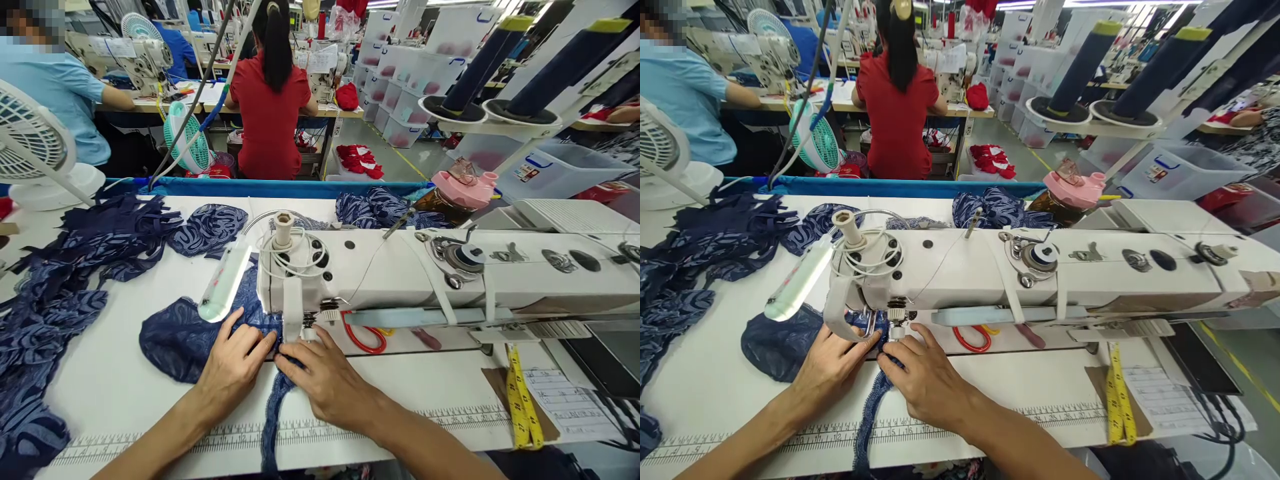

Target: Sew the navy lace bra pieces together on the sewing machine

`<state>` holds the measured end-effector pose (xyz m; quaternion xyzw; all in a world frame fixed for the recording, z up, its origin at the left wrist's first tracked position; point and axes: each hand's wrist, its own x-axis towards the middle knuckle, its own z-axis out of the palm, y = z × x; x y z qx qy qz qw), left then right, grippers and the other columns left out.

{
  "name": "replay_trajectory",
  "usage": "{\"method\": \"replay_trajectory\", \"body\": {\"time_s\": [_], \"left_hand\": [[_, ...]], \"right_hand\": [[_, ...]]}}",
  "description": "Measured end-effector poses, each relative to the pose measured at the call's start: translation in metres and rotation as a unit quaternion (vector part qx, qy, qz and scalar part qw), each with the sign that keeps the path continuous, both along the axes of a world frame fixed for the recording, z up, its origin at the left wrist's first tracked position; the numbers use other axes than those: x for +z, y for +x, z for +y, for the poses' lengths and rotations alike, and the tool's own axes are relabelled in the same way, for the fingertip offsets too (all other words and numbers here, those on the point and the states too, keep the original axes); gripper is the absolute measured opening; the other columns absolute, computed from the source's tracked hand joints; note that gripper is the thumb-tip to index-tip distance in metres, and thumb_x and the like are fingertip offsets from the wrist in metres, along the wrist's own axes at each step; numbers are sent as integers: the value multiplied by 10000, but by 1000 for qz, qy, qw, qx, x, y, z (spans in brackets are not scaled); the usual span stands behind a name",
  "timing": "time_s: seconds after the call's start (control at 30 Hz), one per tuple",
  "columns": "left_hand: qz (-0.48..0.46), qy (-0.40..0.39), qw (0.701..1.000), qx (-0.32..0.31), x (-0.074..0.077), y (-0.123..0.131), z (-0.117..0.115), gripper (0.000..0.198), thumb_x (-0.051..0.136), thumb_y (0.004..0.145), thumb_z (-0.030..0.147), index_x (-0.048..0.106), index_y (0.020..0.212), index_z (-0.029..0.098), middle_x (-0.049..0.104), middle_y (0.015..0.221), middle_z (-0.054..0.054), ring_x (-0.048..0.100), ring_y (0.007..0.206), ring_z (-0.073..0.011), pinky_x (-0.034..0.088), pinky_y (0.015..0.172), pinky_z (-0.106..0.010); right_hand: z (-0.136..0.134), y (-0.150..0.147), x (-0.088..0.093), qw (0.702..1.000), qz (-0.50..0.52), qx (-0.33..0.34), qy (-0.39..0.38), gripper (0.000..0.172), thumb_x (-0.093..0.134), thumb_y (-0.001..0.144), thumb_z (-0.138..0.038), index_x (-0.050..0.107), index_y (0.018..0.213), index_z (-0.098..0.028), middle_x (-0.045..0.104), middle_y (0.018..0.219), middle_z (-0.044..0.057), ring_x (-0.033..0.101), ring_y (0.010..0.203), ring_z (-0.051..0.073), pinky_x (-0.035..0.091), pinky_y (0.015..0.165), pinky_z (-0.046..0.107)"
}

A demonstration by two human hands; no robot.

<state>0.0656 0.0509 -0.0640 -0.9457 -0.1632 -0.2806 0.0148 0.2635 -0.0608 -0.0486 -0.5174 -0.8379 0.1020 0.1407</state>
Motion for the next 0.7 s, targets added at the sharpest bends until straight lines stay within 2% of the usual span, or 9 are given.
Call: {"method": "replay_trajectory", "body": {"time_s": [0.37,0.43,0.5,0.57,0.7], "left_hand": [[6,-7,1000,3,-1,2,2,325,422,920,13,639,1114,158,596,730,-8,587,752,-156,432,987,-491],[17,1,1000,6,0,3,0,313,423,925,31,649,1106,149,641,812,-46,608,839,-185,419,1005,-500],[24,0,1000,2,0,3,-3,302,428,934,51,648,1124,134,684,1006,-103,604,1034,-238,381,1047,-513],[21,-12,1000,1,0,3,-6,309,421,944,63,639,1151,133,683,1133,-112,568,1156,-259,334,1088,-514],[20,-24,999,20,-2,3,-7,336,406,944,53,631,1169,160,706,1128,-78,602,1123,-250,308,1095,-531]], "right_hand": [[-2,-1,0,1000,-4,-2,-12,573,497,774,-9,508,1326,-163,599,1284,108,528,1109,223,160,1153,489],[-3,0,0,1000,0,-4,-4,568,490,774,-5,513,1320,-162,600,1287,100,530,1105,217,147,1161,484],[-4,0,0,1000,1,-8,-1,566,487,774,-2,518,1314,-167,600,1295,92,539,1090,209,130,1169,480],[-5,1,1,1000,2,-9,-7,577,491,763,-5,520,1314,-173,601,1302,89,545,1085,206,120,1176,477],[-5,1,0,1000,15,-11,-3,593,491,753,-18,522,1322,-180,603,1308,82,551,1091,209,108,1186,462]]}}
